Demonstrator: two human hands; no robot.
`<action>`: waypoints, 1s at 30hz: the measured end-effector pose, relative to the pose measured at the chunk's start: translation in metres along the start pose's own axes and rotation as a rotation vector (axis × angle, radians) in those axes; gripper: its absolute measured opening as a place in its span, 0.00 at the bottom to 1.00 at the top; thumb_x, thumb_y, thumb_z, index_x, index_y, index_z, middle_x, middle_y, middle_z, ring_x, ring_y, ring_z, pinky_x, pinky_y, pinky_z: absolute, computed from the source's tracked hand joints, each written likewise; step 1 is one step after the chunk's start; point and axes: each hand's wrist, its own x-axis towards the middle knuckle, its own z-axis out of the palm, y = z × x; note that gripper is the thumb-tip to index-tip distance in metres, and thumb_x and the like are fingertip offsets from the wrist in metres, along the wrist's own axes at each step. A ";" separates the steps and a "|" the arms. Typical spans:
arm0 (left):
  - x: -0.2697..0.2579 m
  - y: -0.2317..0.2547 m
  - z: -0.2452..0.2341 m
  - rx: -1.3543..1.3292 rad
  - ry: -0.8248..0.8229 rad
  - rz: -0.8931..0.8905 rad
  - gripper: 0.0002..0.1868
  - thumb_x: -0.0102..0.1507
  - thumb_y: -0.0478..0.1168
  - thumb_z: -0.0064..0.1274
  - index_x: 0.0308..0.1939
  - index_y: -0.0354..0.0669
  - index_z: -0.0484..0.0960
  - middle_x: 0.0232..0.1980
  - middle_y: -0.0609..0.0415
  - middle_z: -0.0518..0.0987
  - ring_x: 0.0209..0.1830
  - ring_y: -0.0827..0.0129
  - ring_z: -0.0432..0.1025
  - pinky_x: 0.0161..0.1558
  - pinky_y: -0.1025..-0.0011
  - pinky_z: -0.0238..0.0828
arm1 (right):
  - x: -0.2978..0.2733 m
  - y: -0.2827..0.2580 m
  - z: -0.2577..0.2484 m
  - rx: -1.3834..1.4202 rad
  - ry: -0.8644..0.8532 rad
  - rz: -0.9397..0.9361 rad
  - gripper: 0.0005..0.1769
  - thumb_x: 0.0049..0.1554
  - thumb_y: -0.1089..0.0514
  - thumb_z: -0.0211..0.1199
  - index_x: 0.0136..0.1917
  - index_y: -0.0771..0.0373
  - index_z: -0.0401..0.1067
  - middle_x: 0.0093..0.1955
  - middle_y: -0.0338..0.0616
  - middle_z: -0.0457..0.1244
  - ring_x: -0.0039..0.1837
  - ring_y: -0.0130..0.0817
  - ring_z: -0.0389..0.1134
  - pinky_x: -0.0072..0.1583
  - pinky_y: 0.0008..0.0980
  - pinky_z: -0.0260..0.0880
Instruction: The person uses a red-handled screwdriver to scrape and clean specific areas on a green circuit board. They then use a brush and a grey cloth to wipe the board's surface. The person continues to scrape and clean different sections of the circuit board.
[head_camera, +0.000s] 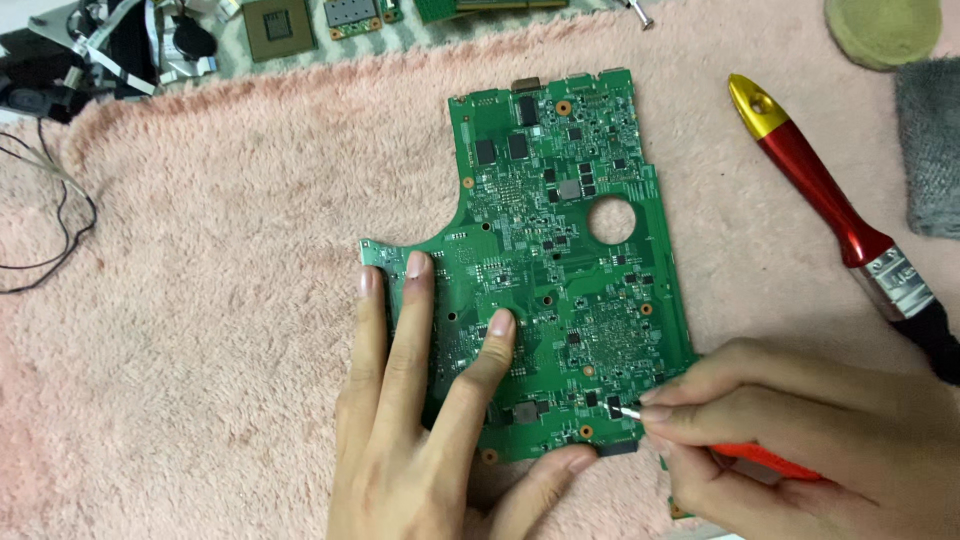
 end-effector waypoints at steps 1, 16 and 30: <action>0.000 0.000 0.000 -0.003 -0.001 -0.001 0.46 0.64 0.76 0.65 0.75 0.52 0.83 0.89 0.24 0.64 0.93 0.22 0.57 0.82 0.40 0.69 | 0.000 0.001 0.000 -0.001 -0.003 0.002 0.14 0.52 0.57 0.79 0.51 0.41 0.85 0.46 0.14 0.78 0.39 0.03 0.78 0.45 0.07 0.75; 0.000 0.000 0.000 -0.003 0.001 0.013 0.45 0.64 0.76 0.65 0.75 0.52 0.82 0.89 0.24 0.64 0.92 0.21 0.58 0.81 0.39 0.70 | 0.005 0.002 -0.001 0.031 -0.026 -0.021 0.09 0.52 0.58 0.77 0.46 0.45 0.84 0.44 0.19 0.77 0.35 0.11 0.76 0.40 0.14 0.74; -0.002 0.005 0.005 0.063 0.022 -0.048 0.46 0.64 0.80 0.60 0.75 0.57 0.83 0.89 0.28 0.66 0.92 0.25 0.61 0.73 0.43 0.76 | -0.001 -0.037 0.025 -0.008 0.181 0.187 0.12 0.54 0.68 0.75 0.44 0.49 0.86 0.41 0.25 0.75 0.37 0.11 0.73 0.45 0.12 0.68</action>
